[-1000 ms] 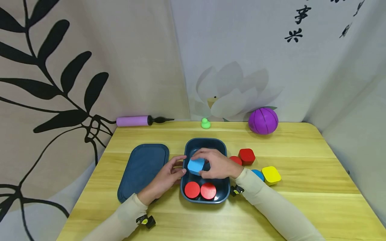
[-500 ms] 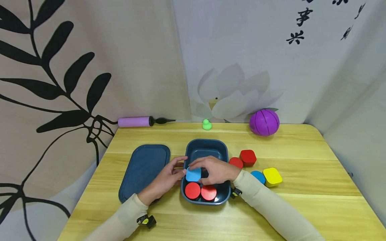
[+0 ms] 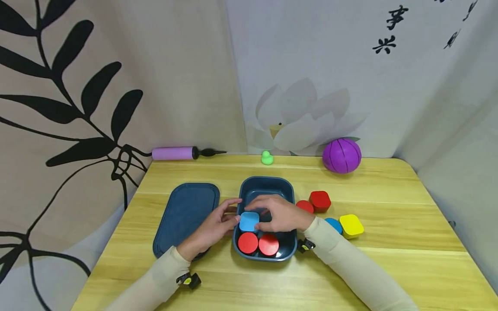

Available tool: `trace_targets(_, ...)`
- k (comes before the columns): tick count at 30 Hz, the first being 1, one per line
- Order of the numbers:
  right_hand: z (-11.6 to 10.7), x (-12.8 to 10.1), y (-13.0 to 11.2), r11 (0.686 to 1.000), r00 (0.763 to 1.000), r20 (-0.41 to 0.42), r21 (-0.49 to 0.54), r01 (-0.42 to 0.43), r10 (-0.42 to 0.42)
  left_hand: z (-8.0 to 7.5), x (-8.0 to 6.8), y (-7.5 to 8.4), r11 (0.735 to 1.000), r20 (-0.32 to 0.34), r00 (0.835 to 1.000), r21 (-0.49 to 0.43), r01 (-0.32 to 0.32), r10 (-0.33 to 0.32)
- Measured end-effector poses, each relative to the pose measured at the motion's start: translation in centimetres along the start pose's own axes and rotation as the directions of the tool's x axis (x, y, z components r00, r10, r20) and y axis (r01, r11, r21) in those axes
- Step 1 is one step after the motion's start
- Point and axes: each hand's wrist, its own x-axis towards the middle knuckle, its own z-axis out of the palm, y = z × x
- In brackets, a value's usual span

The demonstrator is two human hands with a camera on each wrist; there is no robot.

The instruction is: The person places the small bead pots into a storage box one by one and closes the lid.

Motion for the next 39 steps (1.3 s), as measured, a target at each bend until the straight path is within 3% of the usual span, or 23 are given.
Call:
trace_targets(8, -1.6, -1.1, -0.3, 0.999, 0.989, -0.141, 0.007, 0.038, -0.036, -0.1, 0.1, -0.6, 1.0, -0.017, 1.0, 0.02, -0.004, 0.004)
trace_targets(18, -3.9, -3.7, -0.7, 1.0, 0.965, -0.263, -0.012, -0.021, 0.017, 0.0, 0.2, -0.7, 0.999, -0.025, 0.999, 0.028, -0.02, 0.021)
trace_targets(27, -6.2, -6.8, 0.3, 0.997, 0.938, -0.343, -0.024, -0.067, 0.054, 0.4, -0.2, -0.6, 0.999, -0.039, 0.999, 0.043, -0.015, 0.017)
trace_targets(34, -7.6, -9.5, 1.0, 0.989, 0.899, -0.415, 0.013, -0.147, 0.139, 0.3, -0.2, -0.8, 0.999, -0.048, 0.999, 0.041, -0.01, 0.012)
trace_targets(39, -8.2, -11.5, 1.2, 0.971, 0.867, -0.454, -0.018, -0.24, 0.206, 0.3, 0.0, -0.7, 0.999, -0.036, 0.999, 0.04, -0.013, 0.014)
